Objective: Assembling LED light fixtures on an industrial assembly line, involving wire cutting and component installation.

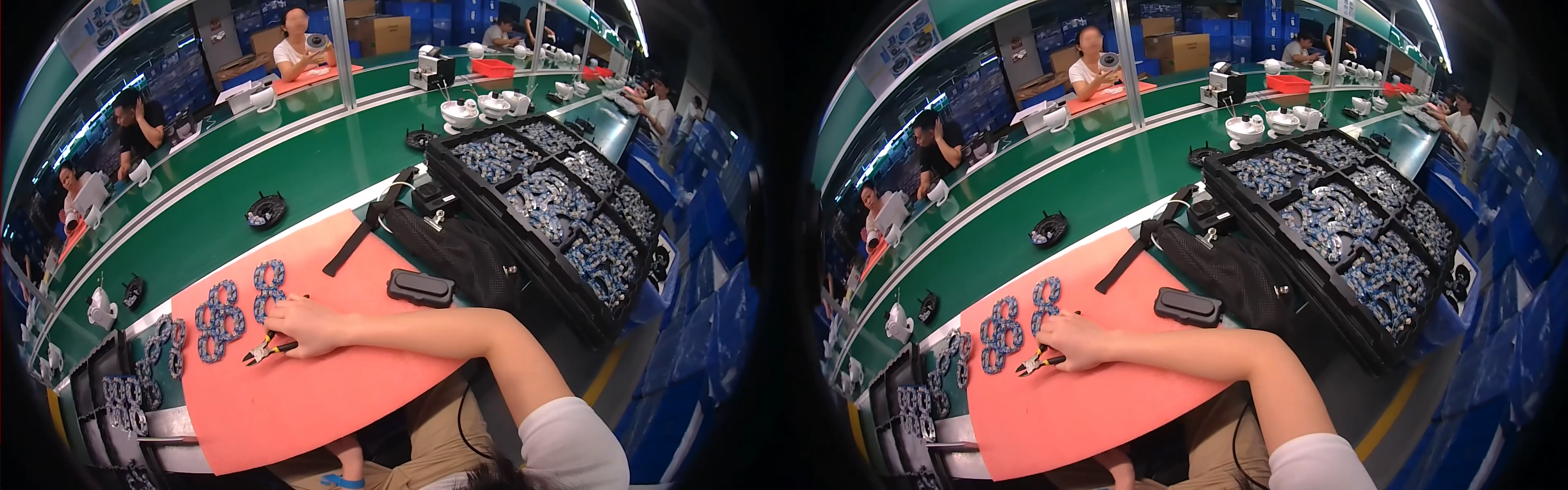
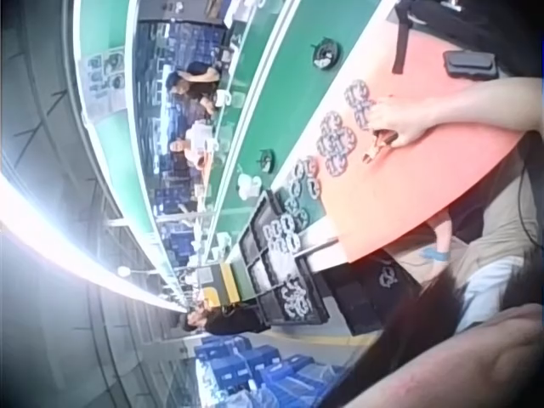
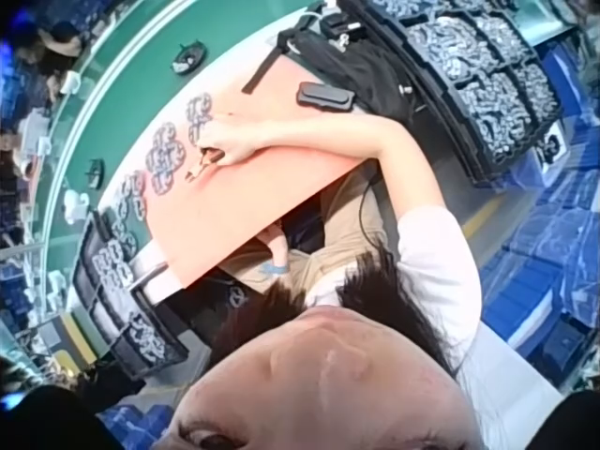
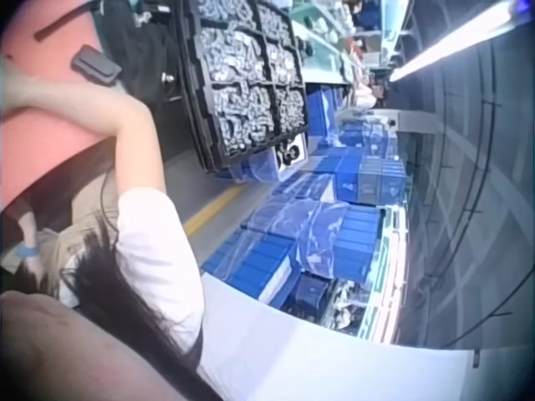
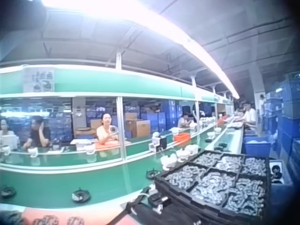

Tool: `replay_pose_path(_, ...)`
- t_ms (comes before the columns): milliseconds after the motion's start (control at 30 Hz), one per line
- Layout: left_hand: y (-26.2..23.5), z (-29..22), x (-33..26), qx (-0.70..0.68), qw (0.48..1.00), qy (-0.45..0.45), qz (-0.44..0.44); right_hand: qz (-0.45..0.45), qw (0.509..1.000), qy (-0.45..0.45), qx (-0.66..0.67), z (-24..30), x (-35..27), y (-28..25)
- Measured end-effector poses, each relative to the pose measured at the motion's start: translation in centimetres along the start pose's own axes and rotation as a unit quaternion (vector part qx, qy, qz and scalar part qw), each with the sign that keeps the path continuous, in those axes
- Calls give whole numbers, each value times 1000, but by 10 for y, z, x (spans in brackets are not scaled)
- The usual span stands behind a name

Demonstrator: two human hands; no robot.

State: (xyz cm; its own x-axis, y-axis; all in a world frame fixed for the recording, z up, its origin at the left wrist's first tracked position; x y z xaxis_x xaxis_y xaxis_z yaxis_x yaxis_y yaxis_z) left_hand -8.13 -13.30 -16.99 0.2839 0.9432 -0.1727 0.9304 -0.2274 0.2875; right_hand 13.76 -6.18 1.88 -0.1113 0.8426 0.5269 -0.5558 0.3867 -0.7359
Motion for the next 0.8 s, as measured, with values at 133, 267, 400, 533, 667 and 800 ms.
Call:
replay_pose_path(133, 2, -5, -21, 249, 932, 194, 179, -27, 999, -33, -27, 4, -3, -4)
replay_pose_path(267, 25, -46, -49, 322, 864, 280, 266, -49, 995, -84, -35, 8, -4, -2)
replay_pose_path(400, 49, -101, -65, 260, 856, 371, 248, -103, 990, -45, 91, 20, -3, -12)
replay_pose_path(533, 48, -139, -45, 242, 856, 416, 188, -145, 969, 11, 200, 44, 2, -23)
replay_pose_path(667, 36, -166, -15, 310, 861, 396, 77, -80, 951, 43, 294, 62, 3, -12)
replay_pose_path(800, 70, -194, 25, 276, 886, 366, 64, -51, 918, 155, 362, 57, -20, -7)
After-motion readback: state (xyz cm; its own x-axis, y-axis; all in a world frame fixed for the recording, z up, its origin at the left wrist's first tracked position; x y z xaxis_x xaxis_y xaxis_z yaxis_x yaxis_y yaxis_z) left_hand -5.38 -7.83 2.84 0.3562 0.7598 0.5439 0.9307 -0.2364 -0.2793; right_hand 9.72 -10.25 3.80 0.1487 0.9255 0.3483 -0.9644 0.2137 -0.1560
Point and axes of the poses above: each hand's wrist, its own x-axis towards the middle knuckle, its own y-axis out of the palm, z = x × y, the point moved 3 cm from there along x, towards the middle knuckle, and after that the axes turned 4 degrees about x, right-handed, at the moved point
